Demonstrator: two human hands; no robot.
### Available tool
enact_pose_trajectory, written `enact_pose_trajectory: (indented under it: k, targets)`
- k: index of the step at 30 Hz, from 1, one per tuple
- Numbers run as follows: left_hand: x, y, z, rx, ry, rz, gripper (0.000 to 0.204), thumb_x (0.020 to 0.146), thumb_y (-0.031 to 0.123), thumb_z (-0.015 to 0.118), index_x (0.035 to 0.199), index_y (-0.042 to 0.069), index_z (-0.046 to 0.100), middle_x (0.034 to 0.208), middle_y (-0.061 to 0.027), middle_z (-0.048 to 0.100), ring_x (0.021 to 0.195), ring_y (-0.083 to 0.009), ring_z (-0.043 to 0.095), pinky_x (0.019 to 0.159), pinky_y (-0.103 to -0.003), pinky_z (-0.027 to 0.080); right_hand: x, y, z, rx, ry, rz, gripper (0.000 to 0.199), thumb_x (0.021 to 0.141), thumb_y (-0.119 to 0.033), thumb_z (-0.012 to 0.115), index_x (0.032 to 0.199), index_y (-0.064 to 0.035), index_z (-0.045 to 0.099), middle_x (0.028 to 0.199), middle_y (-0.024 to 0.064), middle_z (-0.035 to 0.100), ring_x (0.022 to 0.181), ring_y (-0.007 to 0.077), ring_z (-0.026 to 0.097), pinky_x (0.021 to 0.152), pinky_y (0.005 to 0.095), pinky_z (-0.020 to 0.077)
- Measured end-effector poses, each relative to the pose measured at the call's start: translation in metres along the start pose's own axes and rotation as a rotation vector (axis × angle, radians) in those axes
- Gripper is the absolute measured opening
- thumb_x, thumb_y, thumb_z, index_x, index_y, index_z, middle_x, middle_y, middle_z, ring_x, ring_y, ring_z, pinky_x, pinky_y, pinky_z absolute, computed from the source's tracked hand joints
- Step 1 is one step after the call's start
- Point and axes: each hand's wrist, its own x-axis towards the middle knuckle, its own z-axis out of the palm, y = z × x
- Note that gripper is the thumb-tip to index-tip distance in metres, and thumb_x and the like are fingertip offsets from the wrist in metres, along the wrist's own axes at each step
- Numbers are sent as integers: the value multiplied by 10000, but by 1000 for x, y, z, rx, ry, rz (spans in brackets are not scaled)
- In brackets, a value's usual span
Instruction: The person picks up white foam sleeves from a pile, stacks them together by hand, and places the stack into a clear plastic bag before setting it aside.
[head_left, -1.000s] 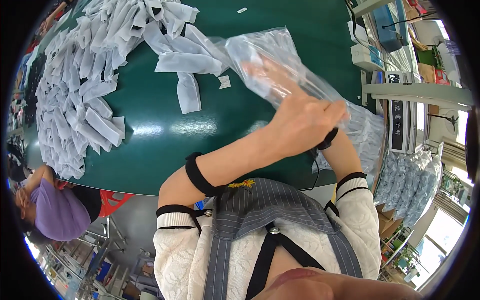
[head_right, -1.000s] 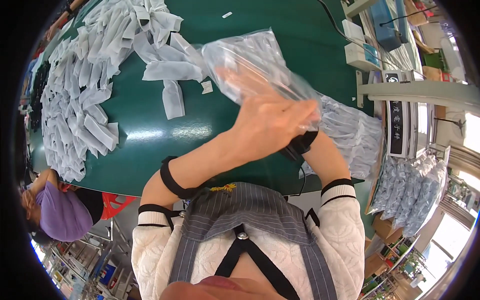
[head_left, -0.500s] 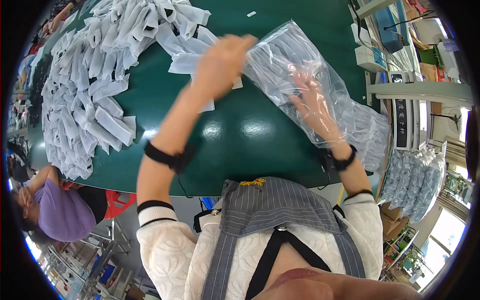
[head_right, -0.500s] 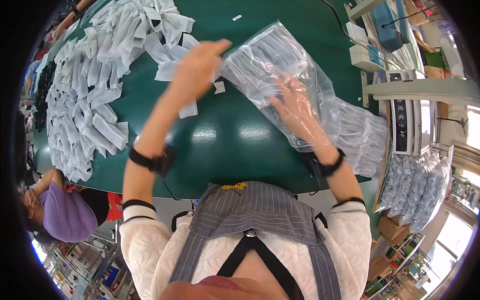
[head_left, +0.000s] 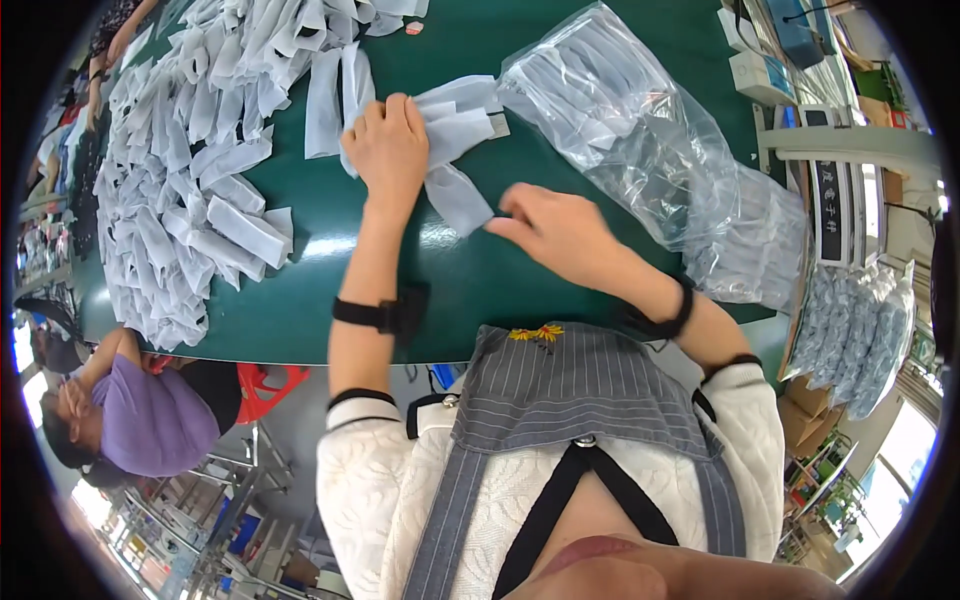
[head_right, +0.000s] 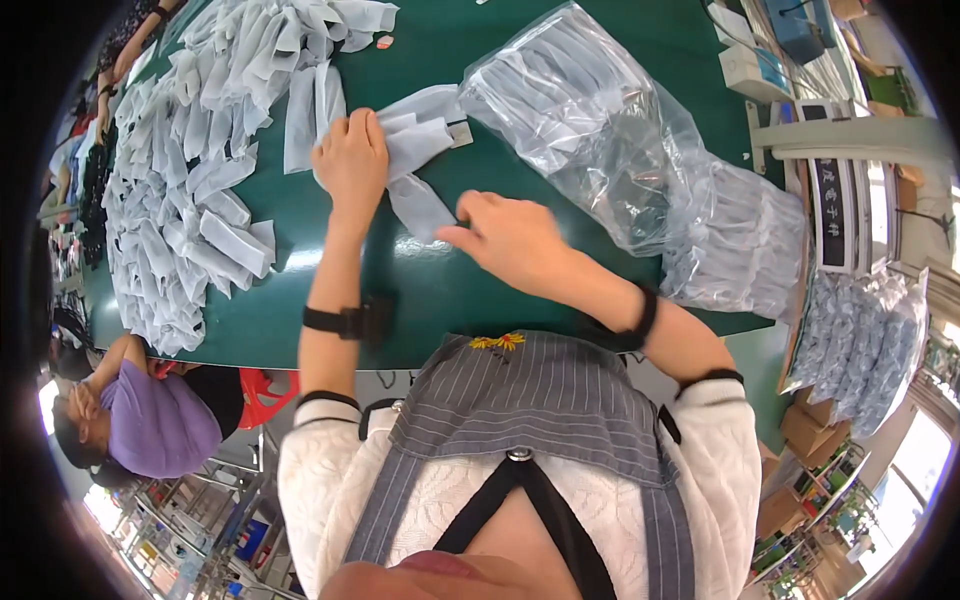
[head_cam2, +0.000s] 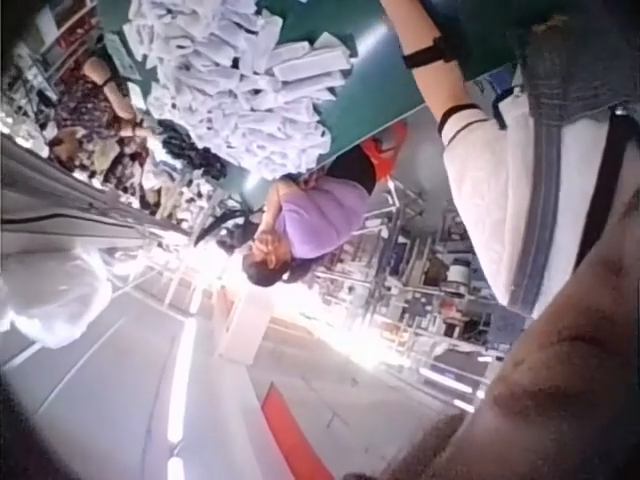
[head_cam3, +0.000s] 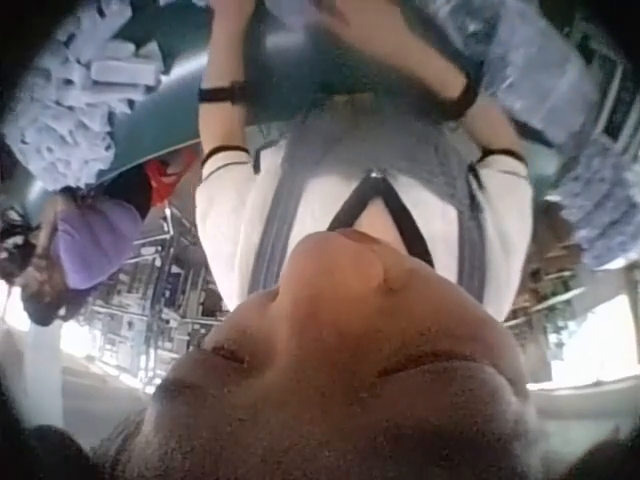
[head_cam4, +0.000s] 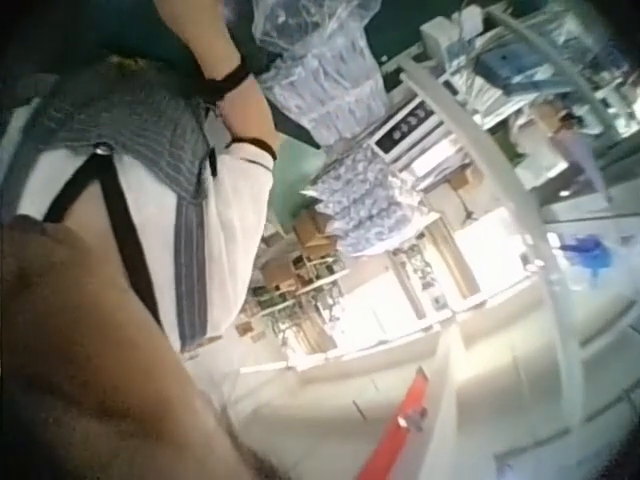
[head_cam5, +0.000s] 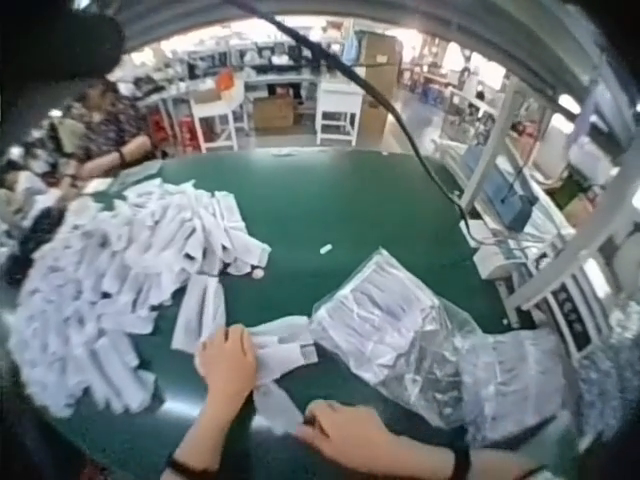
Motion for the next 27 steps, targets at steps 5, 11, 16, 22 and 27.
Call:
enact_pose_trajectory:
  k: [5,11,16,22,27]
  targets:
    - [-49,-7,-15,-225,157,-30,183,889,207,586,1014,90,652,1000,-91,628,931,-276,599,850,-422,407,28,0,62,-162,101,-31,365,837,-315,673,1007,-54,484,948,150,598,822,343,632,664,430,499]
    - [-125,-6,-53,-618,64,360,390,783,68,680,1164,55,597,1179,-123,572,1071,-328,551,955,-476,384,16,36,45,-169,73,-63,287,866,-250,635,995,-46,479,833,153,612,763,375,619,639,451,480]
    - [-124,25,-57,-622,82,437,467,743,56,703,1190,51,571,1147,-123,582,1064,-303,560,935,-461,410,-10,31,-5,42,-96,-223,199,887,-158,570,1016,-26,496,653,144,610,698,351,633,606,433,483]
    - [-135,7,-57,-917,-395,339,459,737,71,709,1173,50,568,1050,-104,599,1017,-271,570,880,-448,426,-7,13,-60,343,-535,13,209,897,-128,532,1089,-46,511,654,110,594,651,306,619,588,398,460]
    - [-159,-7,-63,-717,-438,229,415,732,83,713,1125,51,586,1014,-102,597,1018,-279,557,873,-462,409,26,41,-9,-224,359,-481,280,891,-109,519,1167,-68,495,655,90,578,601,275,601,580,369,477]
